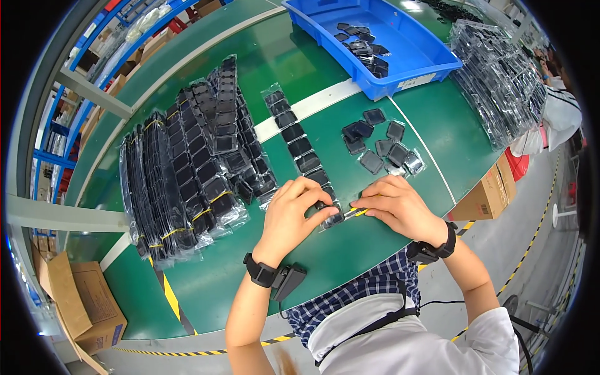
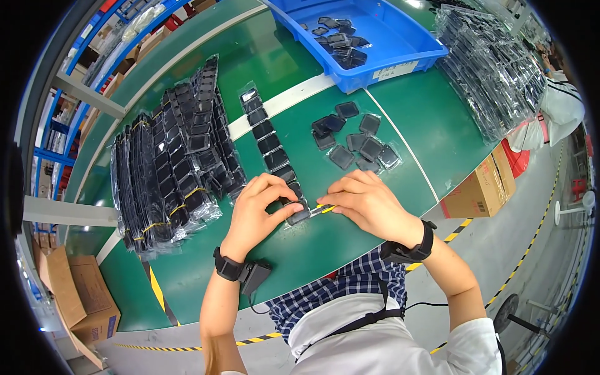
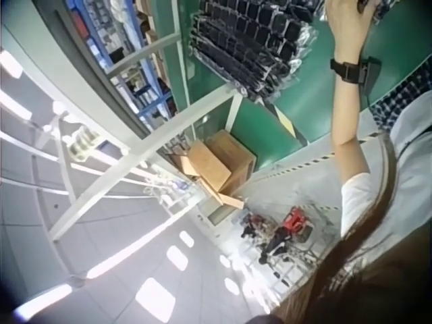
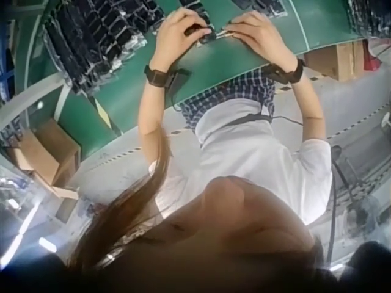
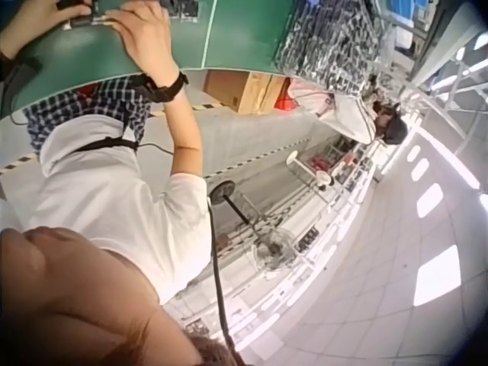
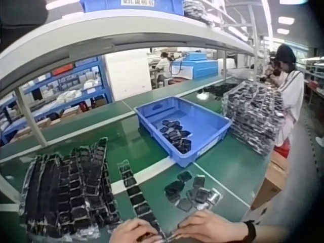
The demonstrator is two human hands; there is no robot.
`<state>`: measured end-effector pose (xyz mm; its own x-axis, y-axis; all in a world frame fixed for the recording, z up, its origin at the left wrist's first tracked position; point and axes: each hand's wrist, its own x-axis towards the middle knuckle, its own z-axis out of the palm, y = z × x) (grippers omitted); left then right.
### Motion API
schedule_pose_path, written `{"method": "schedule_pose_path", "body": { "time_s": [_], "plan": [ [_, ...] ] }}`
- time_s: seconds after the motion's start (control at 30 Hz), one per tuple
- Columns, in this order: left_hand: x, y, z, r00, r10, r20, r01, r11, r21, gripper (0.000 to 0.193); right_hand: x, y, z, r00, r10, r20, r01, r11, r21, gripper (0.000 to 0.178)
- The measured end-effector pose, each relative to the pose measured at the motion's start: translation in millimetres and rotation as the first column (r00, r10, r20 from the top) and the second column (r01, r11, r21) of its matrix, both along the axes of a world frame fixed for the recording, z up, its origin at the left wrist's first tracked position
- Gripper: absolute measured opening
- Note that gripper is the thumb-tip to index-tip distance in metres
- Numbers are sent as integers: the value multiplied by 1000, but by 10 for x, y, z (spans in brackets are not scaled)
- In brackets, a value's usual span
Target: The person cuts a strip of plastic-wrapped watch faces into individual pieces using a utility knife and places them into a blue plastic bin.
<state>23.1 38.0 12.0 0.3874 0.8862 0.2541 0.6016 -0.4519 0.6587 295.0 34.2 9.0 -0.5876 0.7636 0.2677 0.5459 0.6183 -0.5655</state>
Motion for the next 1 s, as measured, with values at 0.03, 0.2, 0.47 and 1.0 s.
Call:
{"method": "schedule_pose_path", "body": {
  "time_s": [0.03,0.2,0.47,1.0],
  "plan": [
    [4,5,-15,1000,-1,2,1,1000,-3,17,9,7,-3,1000,15,9,-15,1000,8,36],
    [-7,21,-52,1000,-1,-2,1,1000,-7,18,-13,46,20,998,62,18,-62,998,14,37],
    [5,11,-35,1000,-4,-19,4,1000,3,19,19,54,4,995,85,54,-90,992,92,40],
    [53,-52,-4,998,-13,-68,13,1000,12,19,213,-24,-46,992,103,67,-110,986,125,40]
  ]
}}
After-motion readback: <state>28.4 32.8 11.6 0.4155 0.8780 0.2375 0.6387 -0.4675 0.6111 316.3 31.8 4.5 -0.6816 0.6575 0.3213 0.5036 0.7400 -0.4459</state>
